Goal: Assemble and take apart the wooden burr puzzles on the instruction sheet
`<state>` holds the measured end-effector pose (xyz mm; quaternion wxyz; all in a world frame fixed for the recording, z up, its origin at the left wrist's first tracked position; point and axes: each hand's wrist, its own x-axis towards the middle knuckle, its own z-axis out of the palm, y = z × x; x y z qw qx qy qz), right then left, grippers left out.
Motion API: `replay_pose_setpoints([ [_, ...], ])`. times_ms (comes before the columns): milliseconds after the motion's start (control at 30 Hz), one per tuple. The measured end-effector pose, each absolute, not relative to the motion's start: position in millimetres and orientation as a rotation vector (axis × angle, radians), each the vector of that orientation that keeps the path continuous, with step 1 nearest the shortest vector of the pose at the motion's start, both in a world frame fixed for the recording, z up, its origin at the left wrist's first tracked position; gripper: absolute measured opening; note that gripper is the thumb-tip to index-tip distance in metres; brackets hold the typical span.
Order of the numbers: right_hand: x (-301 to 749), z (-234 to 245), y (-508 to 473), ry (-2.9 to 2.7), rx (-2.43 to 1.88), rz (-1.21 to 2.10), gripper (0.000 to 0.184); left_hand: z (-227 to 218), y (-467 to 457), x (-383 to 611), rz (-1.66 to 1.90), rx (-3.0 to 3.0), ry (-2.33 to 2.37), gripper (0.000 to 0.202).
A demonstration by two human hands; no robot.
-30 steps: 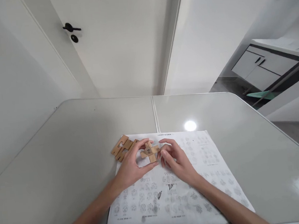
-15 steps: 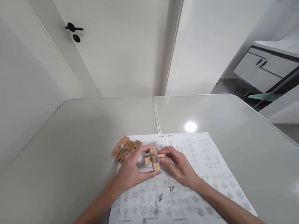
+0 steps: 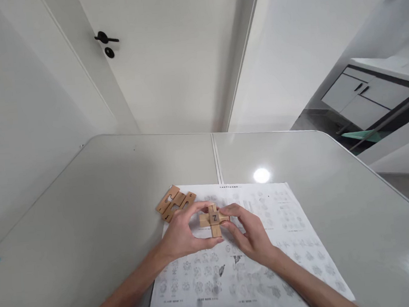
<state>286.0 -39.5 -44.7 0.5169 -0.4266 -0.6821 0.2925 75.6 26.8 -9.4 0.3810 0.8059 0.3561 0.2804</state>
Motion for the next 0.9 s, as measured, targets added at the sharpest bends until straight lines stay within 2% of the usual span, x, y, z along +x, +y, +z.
replay_pose_setpoints([
  [167, 289.8, -45.2, -40.3, -1.716, -1.011, 0.612, 0.023, -13.0, 27.6, 76.0, 0.66, 1.915, 0.891, 0.06],
  [433, 290.1, -38.0, -36.4, -1.664, -1.088, 0.805, 0.016, -12.6, 30.7, 77.7, 0.56, 1.685, 0.795, 0.042],
  [667, 289.5, -37.0, -37.2, -1.663, -1.07, 0.769, 0.013, -6.4, 30.2, 79.4, 0.495, 1.631, 0.771, 0.045],
  [900, 288.2, -40.8, -37.3, -1.729, -1.046, 0.663, 0.012, -6.7, 33.1, 77.7, 0.396, 1.493, 0.767, 0.059],
])
